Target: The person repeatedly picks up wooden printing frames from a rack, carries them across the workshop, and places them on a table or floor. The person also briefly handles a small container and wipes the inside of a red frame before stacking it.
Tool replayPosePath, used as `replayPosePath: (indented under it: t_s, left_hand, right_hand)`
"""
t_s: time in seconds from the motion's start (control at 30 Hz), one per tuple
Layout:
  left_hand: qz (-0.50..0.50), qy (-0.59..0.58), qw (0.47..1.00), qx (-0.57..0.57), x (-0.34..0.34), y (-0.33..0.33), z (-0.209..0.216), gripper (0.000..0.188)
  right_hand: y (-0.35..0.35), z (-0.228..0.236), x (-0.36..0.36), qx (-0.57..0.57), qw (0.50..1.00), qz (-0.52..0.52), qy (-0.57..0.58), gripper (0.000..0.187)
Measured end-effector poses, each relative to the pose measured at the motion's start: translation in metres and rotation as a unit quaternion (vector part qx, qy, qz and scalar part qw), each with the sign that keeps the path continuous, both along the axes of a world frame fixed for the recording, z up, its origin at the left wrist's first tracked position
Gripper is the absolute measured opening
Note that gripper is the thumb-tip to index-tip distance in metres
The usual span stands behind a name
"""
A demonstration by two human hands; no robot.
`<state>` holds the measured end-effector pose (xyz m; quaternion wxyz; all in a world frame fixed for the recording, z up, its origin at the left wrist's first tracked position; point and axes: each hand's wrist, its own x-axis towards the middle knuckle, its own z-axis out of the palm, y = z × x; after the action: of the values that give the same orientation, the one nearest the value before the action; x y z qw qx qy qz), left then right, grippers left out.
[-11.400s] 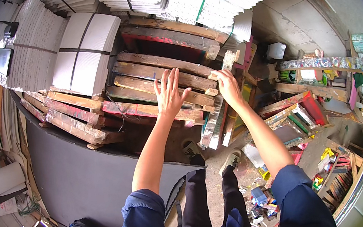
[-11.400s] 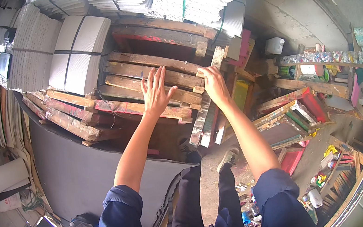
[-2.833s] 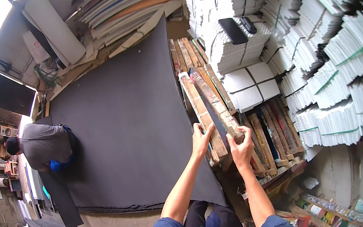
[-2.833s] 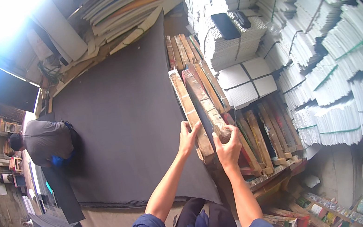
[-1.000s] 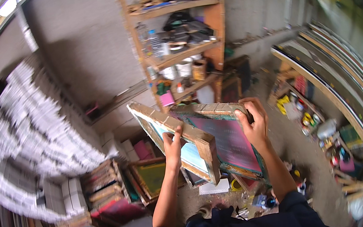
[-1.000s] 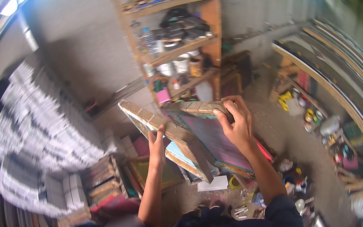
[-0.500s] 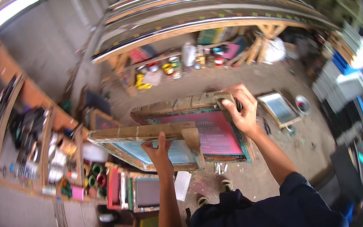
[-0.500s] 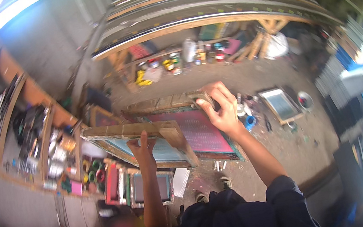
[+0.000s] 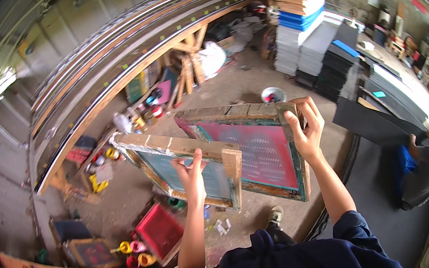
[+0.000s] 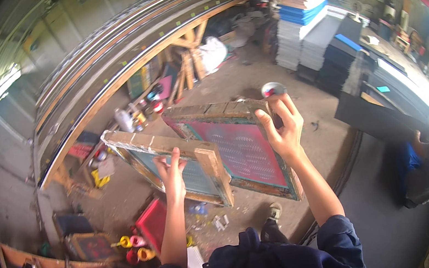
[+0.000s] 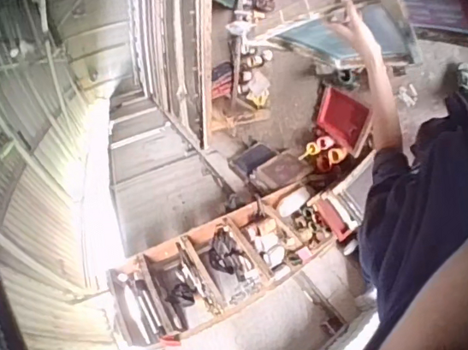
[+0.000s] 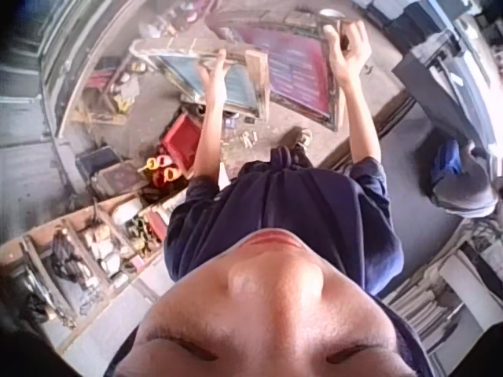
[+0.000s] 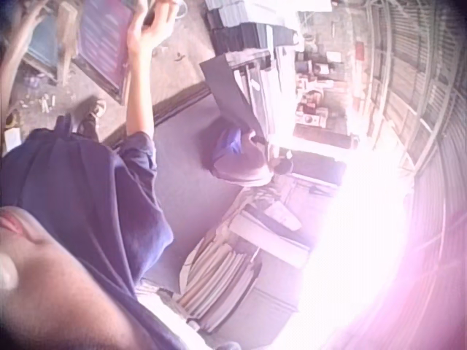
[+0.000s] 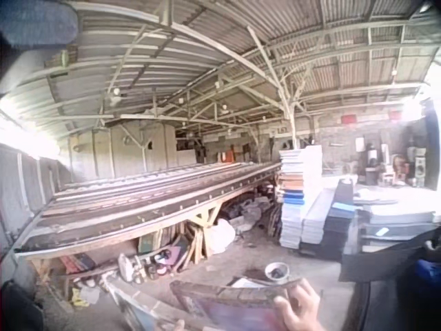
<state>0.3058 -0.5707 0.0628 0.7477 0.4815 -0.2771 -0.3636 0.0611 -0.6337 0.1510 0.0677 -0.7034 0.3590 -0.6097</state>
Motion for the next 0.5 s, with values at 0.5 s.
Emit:
replayPosePath:
  t_s: [0.5]
  left_hand:
    - [-0.168,0.097,0.980,-0.042,-0.213,-0.351,-0.002,0.031]
  right_hand:
    - [-0.238,0.007,-0.292,-0.036,0.964,-0.256,0.058,0.015]
